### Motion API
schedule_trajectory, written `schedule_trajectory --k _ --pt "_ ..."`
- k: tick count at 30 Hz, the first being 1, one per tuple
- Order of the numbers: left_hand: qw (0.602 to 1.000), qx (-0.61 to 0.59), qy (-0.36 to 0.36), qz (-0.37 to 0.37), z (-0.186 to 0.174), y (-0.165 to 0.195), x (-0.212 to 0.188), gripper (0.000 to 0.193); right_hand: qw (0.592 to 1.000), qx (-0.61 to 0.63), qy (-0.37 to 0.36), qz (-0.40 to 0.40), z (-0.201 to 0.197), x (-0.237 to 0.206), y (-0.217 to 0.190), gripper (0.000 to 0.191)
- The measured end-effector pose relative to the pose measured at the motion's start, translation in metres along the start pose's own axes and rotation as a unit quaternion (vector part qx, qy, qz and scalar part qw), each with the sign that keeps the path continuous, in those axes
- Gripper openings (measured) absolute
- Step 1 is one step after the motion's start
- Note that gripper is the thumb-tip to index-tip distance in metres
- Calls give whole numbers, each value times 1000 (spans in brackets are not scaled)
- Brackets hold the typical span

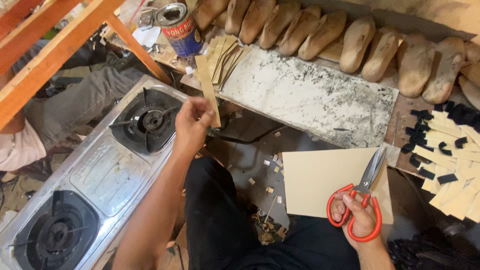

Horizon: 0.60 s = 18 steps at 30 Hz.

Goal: The person sits on the workshop floor and trims the edges of flat shoe board sheets with red-handled scissors, rotating each sheet to cut along its side. Trimmed pieces are set on the workbench beside stacks of cut strips and wooden shoe lasts.

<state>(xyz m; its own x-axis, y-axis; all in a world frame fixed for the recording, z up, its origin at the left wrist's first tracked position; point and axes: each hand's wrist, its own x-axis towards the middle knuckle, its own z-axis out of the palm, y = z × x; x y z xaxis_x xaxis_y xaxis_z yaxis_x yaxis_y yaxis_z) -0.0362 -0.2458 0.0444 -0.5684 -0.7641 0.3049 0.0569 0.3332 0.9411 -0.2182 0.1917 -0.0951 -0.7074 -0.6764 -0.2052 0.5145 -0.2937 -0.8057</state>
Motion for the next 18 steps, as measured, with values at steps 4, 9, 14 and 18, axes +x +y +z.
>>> schedule_trajectory --k 4,9,14,18 --pt "1000 11 -6 20 -1 0 56 35 1000 -4 0 1 -5 3 5 27" --pt "998 -49 13 -26 2 -7 137 27 1000 11 -19 -19 -12 3 10 27" --pt "976 191 84 57 -10 -22 171 34 999 0 -23 -28 -14 2 9 28" --pt "943 263 108 171 9 -47 129 37 1000 2 -11 -28 -13 -2 7 28"
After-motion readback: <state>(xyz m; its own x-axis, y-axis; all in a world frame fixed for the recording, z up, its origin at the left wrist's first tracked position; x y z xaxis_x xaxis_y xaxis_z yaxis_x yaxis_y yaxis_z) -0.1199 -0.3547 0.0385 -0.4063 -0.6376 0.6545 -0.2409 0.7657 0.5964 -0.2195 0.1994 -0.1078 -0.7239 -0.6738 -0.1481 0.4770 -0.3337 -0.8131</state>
